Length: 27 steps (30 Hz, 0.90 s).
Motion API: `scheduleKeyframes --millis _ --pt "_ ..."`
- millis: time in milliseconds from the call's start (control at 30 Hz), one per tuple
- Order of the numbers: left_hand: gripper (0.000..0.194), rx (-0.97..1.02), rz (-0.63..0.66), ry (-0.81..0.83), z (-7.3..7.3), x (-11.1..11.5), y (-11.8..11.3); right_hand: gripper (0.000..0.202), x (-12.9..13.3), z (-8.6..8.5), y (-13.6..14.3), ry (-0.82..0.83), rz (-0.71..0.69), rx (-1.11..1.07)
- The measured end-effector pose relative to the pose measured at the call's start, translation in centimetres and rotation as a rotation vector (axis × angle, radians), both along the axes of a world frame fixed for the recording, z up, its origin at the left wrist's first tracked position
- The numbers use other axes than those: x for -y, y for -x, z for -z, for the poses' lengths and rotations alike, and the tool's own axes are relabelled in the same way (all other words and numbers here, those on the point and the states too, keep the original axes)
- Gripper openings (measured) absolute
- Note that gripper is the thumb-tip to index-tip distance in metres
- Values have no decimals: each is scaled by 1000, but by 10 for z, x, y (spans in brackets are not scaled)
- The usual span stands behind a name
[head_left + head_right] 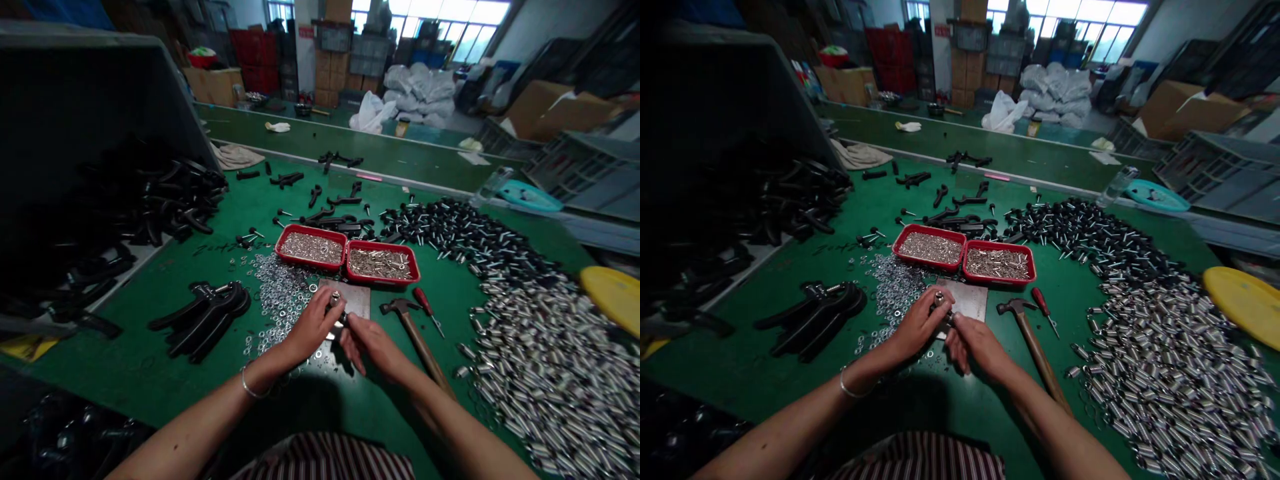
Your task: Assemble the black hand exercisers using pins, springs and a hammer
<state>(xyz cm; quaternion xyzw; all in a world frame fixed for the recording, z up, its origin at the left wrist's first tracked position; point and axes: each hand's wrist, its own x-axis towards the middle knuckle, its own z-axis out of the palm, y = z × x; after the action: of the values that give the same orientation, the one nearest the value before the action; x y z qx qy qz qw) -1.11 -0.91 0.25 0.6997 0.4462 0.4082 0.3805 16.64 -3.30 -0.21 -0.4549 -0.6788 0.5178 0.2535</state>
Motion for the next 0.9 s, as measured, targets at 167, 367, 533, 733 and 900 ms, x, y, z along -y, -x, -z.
scheduleKeyframes --millis 167,367,533,733,900 --pt "19 -57 -39 -46 -1 2 -4 41 2 -2 -3 -6 132 -50" --pt "13 -63 8 -158 -6 4 -9 45 6 -7 -3 326 39 -312" --pt "18 8 -188 -44 -6 7 -14 28 5 -12 1 46 288 -308" --pt "16 -67 -131 -149 -7 10 -11 27 7 -15 -1 146 202 -313" --pt "16 -428 103 -167 -8 -14 -14 29 3 -2 -9 225 68 -157"
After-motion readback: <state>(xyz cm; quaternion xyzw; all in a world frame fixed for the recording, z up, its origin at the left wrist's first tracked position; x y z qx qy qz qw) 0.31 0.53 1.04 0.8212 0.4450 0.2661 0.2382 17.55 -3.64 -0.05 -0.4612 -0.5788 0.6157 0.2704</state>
